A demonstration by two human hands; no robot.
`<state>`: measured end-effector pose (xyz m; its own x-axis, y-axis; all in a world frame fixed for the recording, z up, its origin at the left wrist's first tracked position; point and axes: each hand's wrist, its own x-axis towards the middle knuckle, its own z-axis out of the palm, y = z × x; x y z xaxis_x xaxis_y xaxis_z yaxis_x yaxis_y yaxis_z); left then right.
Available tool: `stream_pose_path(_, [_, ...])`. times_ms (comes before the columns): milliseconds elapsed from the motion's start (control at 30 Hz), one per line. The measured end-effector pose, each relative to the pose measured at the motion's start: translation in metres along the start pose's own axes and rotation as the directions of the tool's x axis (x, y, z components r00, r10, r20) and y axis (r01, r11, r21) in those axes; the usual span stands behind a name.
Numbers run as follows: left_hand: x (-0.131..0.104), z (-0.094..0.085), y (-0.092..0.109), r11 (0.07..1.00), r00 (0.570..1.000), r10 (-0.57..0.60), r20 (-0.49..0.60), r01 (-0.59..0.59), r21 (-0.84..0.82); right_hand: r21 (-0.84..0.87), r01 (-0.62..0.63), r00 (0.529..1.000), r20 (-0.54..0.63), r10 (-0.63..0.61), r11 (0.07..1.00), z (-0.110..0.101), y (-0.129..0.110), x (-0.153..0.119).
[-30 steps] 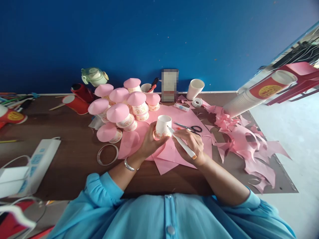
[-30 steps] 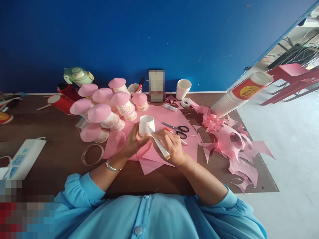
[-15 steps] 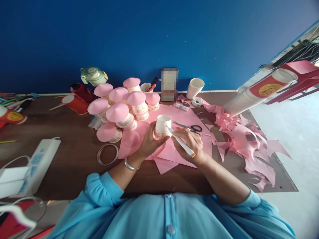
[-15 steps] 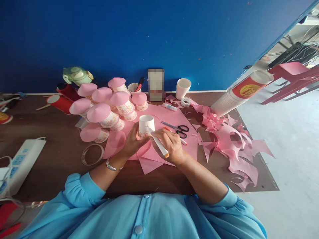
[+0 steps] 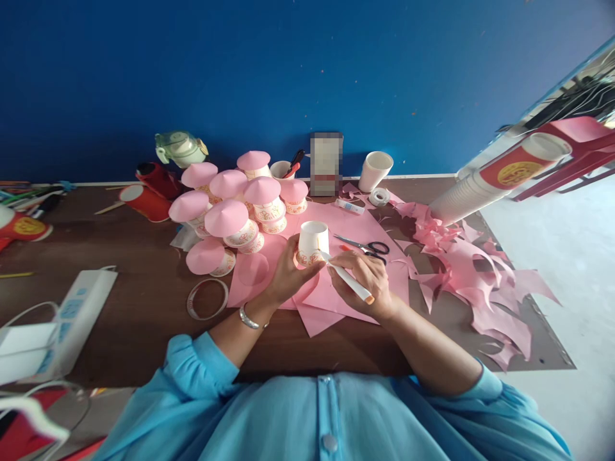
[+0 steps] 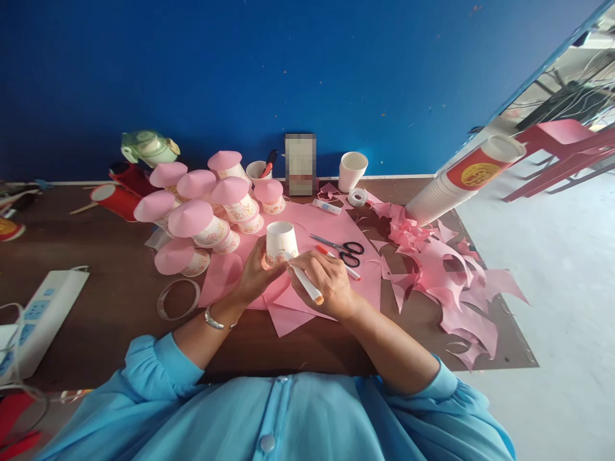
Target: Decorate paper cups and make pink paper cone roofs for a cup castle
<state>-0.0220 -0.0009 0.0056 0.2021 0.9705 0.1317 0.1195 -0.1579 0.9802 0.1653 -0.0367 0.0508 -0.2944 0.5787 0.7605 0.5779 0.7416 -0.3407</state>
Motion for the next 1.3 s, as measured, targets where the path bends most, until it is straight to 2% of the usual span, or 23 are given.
stream_pose_path(267, [0.0001, 0.0005, -0.0002, 1.000, 1.000, -0.006, 0.004, 0.006, 0.005, -0.051, 0.027, 0.992, -0.124, -0.033, 0.998, 0.0013, 0.0005, -0.0006])
stream_pose_path(600, [-0.0014, -0.0010, -0.0002, 0.998, 0.991, -0.026, 0.128, 0.033, -0.050, -0.015, 0.058, 0.992, -0.114, -0.059, 0.998, 0.0008, 0.0002, 0.0013])
stream_pose_path(867, [-0.0019, -0.0007, -0.0019, 0.994, 0.987, -0.038, 0.154, 0.053, -0.094, 0.008, 0.055, 0.996, -0.071, -0.055, 0.998, 0.0030, 0.0035, -0.0061])
stream_pose_path(1067, [-0.0010, -0.0013, 0.0027, 0.988, 0.982, -0.063, 0.179, 0.086, -0.125, -0.027, 0.073, 0.991, -0.107, -0.076, 0.997, 0.0008, 0.0022, -0.0010])
stream_pose_path(1200, [-0.0027, -0.0020, -0.0022, 0.971, 0.977, -0.098, 0.190, 0.136, -0.198, -0.031, 0.056, 0.991, -0.117, -0.059, 0.998, -0.0011, 0.0027, 0.0003])
stream_pose_path(1300, [-0.0045, -0.0021, -0.0073, 0.926, 0.966, -0.139, 0.218, 0.205, -0.317, -0.021, 0.041, 0.991, -0.128, -0.043, 0.999, -0.0017, 0.0038, 0.0000])
